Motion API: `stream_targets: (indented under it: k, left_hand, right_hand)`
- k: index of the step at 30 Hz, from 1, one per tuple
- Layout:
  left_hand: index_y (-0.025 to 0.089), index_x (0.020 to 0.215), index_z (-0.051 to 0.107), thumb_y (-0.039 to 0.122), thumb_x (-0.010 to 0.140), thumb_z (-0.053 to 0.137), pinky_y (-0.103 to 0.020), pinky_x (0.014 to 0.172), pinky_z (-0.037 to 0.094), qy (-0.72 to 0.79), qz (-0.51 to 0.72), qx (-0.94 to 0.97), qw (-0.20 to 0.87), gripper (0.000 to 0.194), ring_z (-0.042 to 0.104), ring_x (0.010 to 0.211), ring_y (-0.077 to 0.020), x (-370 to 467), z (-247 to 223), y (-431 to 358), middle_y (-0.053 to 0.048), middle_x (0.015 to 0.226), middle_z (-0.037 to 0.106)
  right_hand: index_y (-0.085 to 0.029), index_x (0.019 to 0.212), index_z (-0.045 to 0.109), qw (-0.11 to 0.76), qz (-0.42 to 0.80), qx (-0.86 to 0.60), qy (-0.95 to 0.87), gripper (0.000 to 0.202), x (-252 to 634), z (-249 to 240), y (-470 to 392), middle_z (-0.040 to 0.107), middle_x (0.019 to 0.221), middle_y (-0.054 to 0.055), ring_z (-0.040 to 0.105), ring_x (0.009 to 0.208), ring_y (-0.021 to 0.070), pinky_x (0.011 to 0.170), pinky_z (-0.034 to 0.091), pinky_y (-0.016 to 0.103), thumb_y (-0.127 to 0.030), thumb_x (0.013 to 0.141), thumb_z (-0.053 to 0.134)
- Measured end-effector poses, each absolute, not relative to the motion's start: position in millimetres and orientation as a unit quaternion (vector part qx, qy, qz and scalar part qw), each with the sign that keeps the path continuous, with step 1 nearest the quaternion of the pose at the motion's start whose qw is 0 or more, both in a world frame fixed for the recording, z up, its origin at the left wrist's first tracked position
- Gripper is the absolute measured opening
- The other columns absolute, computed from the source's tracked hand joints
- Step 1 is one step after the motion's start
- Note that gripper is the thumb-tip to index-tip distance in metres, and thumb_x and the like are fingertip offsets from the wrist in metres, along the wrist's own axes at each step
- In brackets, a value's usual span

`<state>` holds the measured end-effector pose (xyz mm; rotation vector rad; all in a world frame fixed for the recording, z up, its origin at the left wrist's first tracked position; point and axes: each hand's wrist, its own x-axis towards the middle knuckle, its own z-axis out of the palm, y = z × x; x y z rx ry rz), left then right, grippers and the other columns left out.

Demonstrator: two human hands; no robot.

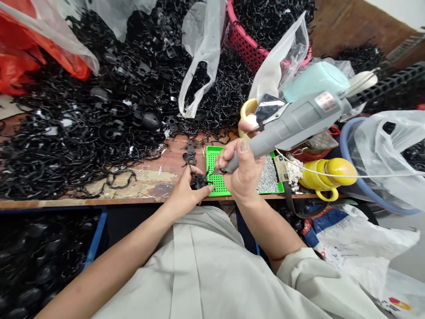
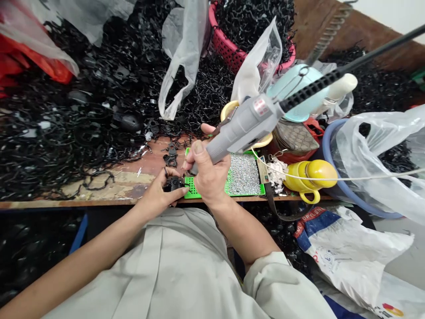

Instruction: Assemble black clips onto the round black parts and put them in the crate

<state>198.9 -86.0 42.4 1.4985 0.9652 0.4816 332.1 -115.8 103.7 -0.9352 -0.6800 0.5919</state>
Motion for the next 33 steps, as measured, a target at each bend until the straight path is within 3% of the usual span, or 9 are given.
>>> stream_targets:
  k: [7,12,23,28,33]
  left_hand:
    - [0.021,0.102,0.049,0.032,0.071,0.072,-0.030,0.071,0.046,0.402,0.221,0.658,0.597,0.041,0.055,0.079,-0.0159,199.1,35.6,-87.3,0.001,0.089,0.058]
    - [0.020,0.114,0.049,0.029,0.074,0.069,-0.033,0.091,0.045,0.349,0.276,0.655,0.610,0.045,0.056,0.105,-0.0205,200.7,33.1,-90.7,-0.004,0.112,0.061]
    - [0.021,0.104,0.051,0.028,0.072,0.070,-0.035,0.090,0.044,0.363,0.241,0.654,0.619,0.038,0.056,0.101,-0.0212,197.0,33.9,-87.9,-0.003,0.104,0.061]
    - [0.021,0.113,0.049,0.028,0.070,0.071,-0.036,0.093,0.042,0.382,0.238,0.652,0.611,0.049,0.056,0.107,-0.0228,197.3,38.1,-89.1,-0.003,0.109,0.061]
    - [0.021,0.121,0.046,0.027,0.073,0.069,-0.034,0.093,0.043,0.362,0.246,0.650,0.620,0.053,0.055,0.110,-0.0227,197.3,38.6,-90.4,-0.004,0.116,0.060]
  right_hand:
    - [-0.025,0.110,0.051,0.774,0.352,-0.415,-0.324,0.036,304.8,93.0,-104.2,0.052,0.058,-0.010,0.049,0.041,0.0071,0.042,0.044,0.021,-0.041,0.083,0.067]
    - [-0.024,0.107,0.054,0.747,0.361,-0.444,-0.339,0.031,299.2,79.4,-103.4,0.054,0.057,-0.009,0.050,0.041,0.0076,0.043,0.044,0.021,-0.038,0.083,0.068]
    - [-0.027,0.122,0.052,0.759,0.313,-0.450,-0.351,0.043,306.6,103.1,-106.8,0.050,0.058,-0.009,0.050,0.043,0.0078,0.042,0.044,0.021,-0.044,0.084,0.065]
    - [-0.026,0.125,0.049,0.742,0.314,-0.483,-0.343,0.053,304.8,92.6,-101.5,0.050,0.058,-0.009,0.049,0.041,0.0076,0.041,0.045,0.021,-0.050,0.081,0.067]
    - [-0.028,0.123,0.049,0.736,0.324,-0.484,-0.345,0.050,301.3,90.7,-98.8,0.051,0.058,-0.010,0.049,0.041,0.0072,0.041,0.044,0.021,-0.050,0.082,0.066]
